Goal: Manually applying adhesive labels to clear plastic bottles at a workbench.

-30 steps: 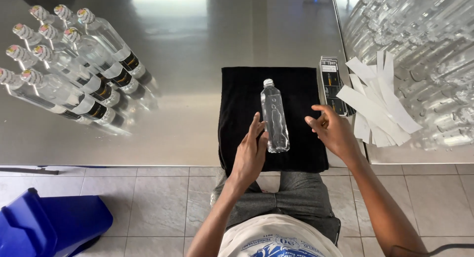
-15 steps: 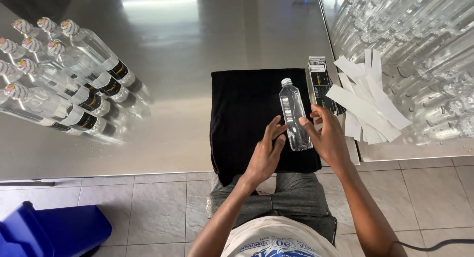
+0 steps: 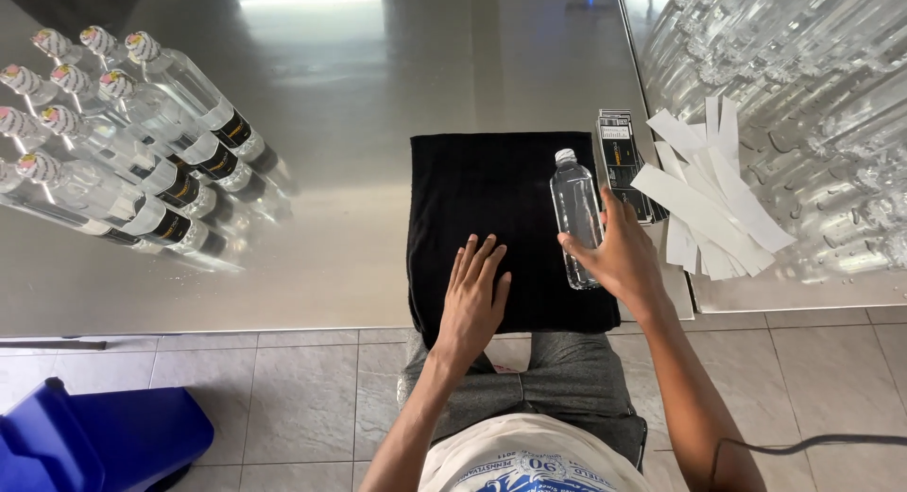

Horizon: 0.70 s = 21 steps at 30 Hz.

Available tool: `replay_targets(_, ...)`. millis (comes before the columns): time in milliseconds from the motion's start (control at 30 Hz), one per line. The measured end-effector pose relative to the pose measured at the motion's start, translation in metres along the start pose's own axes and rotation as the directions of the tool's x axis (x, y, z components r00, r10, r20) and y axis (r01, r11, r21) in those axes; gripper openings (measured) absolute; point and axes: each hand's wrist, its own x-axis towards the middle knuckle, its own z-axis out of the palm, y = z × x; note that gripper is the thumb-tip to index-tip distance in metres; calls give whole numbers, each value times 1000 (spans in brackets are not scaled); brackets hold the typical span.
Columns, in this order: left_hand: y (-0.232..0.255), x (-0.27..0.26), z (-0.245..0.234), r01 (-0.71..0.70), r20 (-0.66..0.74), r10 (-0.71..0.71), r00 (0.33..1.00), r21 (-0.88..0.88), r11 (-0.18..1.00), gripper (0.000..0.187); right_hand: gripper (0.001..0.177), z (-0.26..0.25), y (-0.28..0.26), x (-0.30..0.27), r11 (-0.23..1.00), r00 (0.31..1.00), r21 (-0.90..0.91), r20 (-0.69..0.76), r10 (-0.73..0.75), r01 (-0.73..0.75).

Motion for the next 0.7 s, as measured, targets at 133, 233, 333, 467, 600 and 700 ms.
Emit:
replay_targets(133,-4,-6,1,-11,-62,14,998,45,999,41,104,5,-34,-15,995,998,-87,-30,-48,46)
replay_targets(233,-2,-4,-1,13,-75,-13,997,-8,1000,45,94,14,-56,-27,990,994,-106,-35,-102,98)
replay_targets(333,-1,0,-2,48,-58,-54,997,-112,993,50,68,43,-51,-32,949,969,-213,-35,-244,231)
replay_targets(467,-3,5,-7,116,-71,-140,988,-270,956,59,53,76,-51,-36,859,843,-241,-198,-500,453)
replay_targets(600,-4,5,-26,184,-100,-236,967,-370,911,63,35,71,-73,-47,745,798,286,-224,-559,603)
replay_targets(700,-5,1,-36,204,-87,-271,959,-450,869,55,32,74,-64,-42,723,739,226,-398,-544,653)
